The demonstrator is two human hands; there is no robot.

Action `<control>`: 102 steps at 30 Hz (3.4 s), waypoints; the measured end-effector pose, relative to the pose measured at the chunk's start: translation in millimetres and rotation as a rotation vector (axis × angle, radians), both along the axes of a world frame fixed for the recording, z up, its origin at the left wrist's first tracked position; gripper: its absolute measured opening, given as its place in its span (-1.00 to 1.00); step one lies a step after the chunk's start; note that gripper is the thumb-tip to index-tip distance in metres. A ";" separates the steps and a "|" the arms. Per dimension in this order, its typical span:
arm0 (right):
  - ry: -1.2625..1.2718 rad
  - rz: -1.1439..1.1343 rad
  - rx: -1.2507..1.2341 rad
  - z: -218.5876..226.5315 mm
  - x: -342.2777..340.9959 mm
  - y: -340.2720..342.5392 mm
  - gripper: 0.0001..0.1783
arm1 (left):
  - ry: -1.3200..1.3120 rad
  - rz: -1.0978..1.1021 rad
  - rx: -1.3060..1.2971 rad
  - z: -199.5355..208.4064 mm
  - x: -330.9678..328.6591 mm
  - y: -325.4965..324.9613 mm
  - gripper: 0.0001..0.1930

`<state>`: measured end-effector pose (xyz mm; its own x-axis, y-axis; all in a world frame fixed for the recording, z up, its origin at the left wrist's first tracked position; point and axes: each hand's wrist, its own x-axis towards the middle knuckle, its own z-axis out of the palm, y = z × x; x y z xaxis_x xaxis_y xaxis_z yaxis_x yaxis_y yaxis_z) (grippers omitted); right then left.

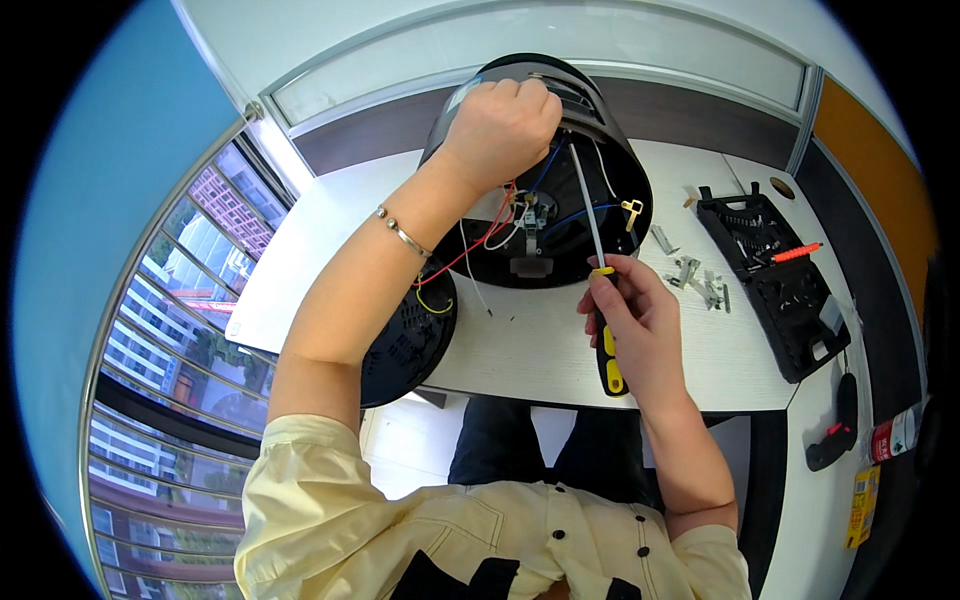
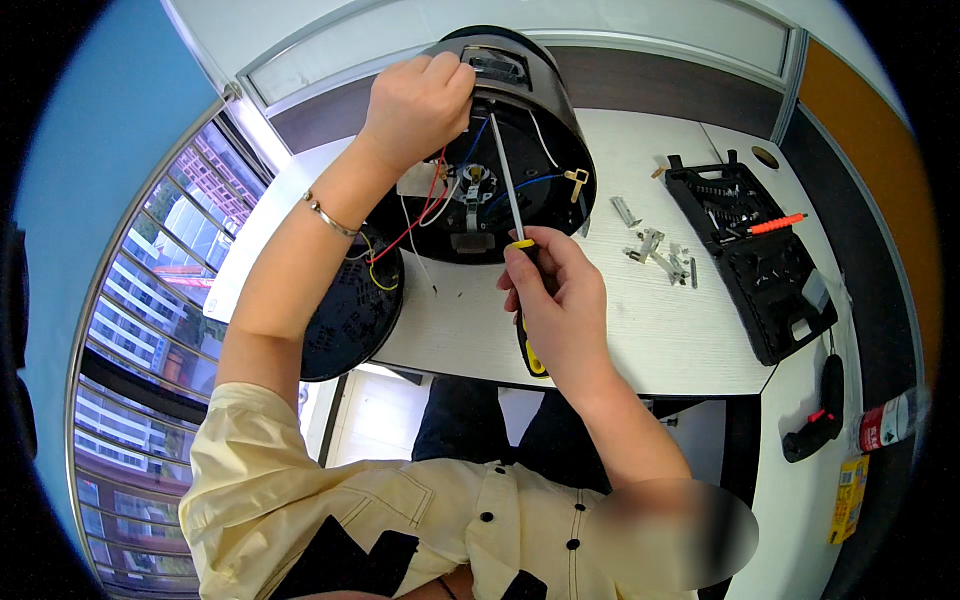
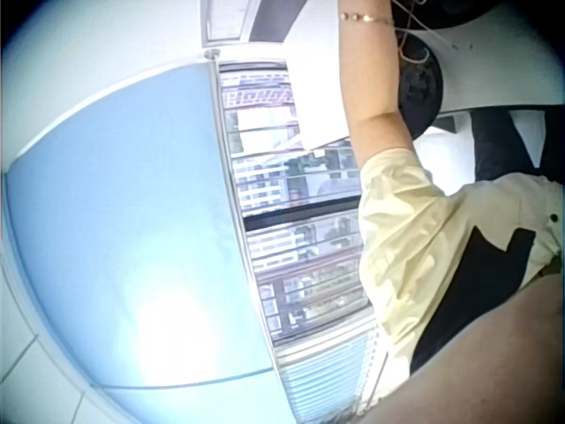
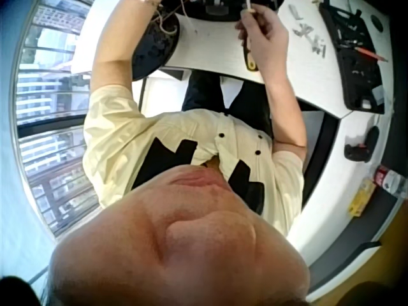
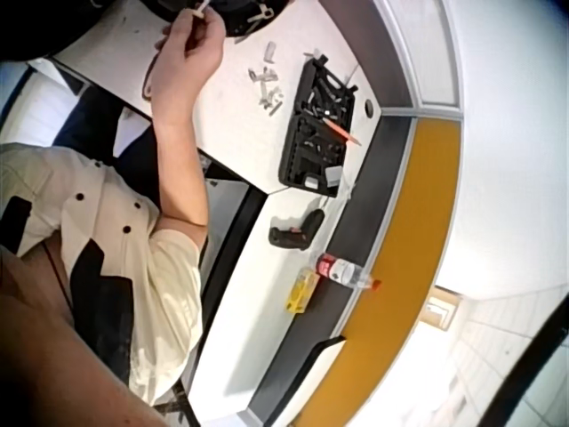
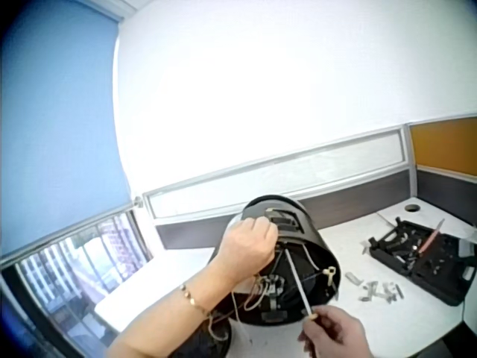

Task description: The person works on the internal wiring of a black circular device, using a screwdriver to tighten connections and adjusting wires by hand. The task involves manipulating red, yellow, and blue wires inside the device's housing.

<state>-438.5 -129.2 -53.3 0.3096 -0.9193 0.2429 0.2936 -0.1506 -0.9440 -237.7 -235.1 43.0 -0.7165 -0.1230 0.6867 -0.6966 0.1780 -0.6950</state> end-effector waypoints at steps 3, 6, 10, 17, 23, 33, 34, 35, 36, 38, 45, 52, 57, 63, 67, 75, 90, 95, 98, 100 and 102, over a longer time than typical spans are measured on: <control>-0.002 0.003 -0.007 -0.5 -1.9 1.1 -0.79 | 0.019 0.007 0.023 -0.1 -1.0 2.1 -0.82; -0.006 -0.004 -0.022 0.3 -1.0 -0.2 -0.79 | 0.019 0.000 0.031 0.1 -0.7 2.0 -0.82; 0.004 0.006 0.002 0.5 -1.1 -1.6 -0.79 | 0.019 0.014 0.023 0.0 0.5 2.3 -0.82; 0.007 0.003 -0.028 -3.2 -0.4 -4.1 -0.75 | -0.015 -0.007 -0.025 0.1 1.5 -2.6 -0.88; 0.027 0.037 0.101 9.2 -4.1 -2.8 -0.76 | -0.021 -0.006 -0.018 0.4 1.7 -0.9 -0.88; 1.106 -0.894 -1.077 -1.7 -12.7 -17.4 -0.73 | 0.026 -0.015 0.013 -0.3 0.8 1.0 -0.82; 1.146 -0.921 -1.086 -1.0 -12.5 -17.7 -0.73 | 0.022 -0.019 0.005 -0.2 0.0 0.4 -0.82; 1.185 -0.949 -1.095 -0.1 -11.8 -17.3 -0.72 | 0.018 -0.023 -0.003 -0.3 -0.7 -0.1 -0.82; 1.225 -0.977 -1.103 0.9 -11.1 -16.5 -0.72 | 0.021 -0.026 0.005 -0.7 -1.3 -0.5 -0.83; 1.183 -0.938 -0.997 6.5 -8.7 -12.8 -0.74 | 0.022 -0.028 0.019 -0.1 -1.5 -0.4 -0.84; 0.942 -0.332 -0.397 23.7 -14.8 -19.3 -0.77 | 0.016 0.008 0.024 -0.5 -1.7 0.1 -0.85; 0.124 0.203 0.128 38.7 -17.2 -23.7 -0.85 | 0.026 0.005 0.018 -0.7 0.2 -0.3 -0.84; 0.971 -0.566 -0.843 14.5 -10.3 -21.4 -0.84 | 0.017 -0.004 0.009 -0.2 0.6 -0.1 -0.84; 1.166 -0.725 -0.828 9.5 1.5 -16.9 -0.81 | 0.027 0.018 0.026 -2.0 1.0 -0.2 -0.84; 0.714 -0.448 -0.615 5.5 -0.6 -22.4 -0.80 | 0.019 0.015 0.010 -0.6 -1.7 0.8 -0.84; 0.566 -0.369 -0.502 0.6 2.2 -22.4 -0.82 | 0.018 0.012 0.003 -1.5 -0.9 -0.9 -0.84; 1.004 -0.604 -0.761 -18.8 -12.8 -26.8 -0.74 | 0.018 -0.006 -0.012 -1.9 -0.9 -1.4 -0.84; 1.172 -0.385 -0.775 -44.5 -31.3 -28.8 -0.77 | 0.010 -0.017 -0.021 -0.9 0.0 -1.0 -0.85; 1.233 -0.260 -0.841 -58.1 -48.1 -31.6 -0.79 | -0.031 -0.002 -0.068 -1.7 2.6 -6.7 -0.90; 1.287 -0.218 -0.885 -62.9 -59.9 -30.9 -0.80 | -0.015 -0.050 -0.048 -1.2 3.1 -7.0 -0.91; 1.356 -0.205 -0.865 -66.7 -70.5 -34.8 -0.78 | 0.002 -0.044 -0.021 -2.2 2.0 -4.8 -0.91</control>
<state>-509.0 -164.0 -120.0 0.6116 -0.7110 0.3471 -0.7310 -0.6756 -0.0959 -235.6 -239.9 40.8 -0.7195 -0.0765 0.6903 -0.6898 0.1939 -0.6975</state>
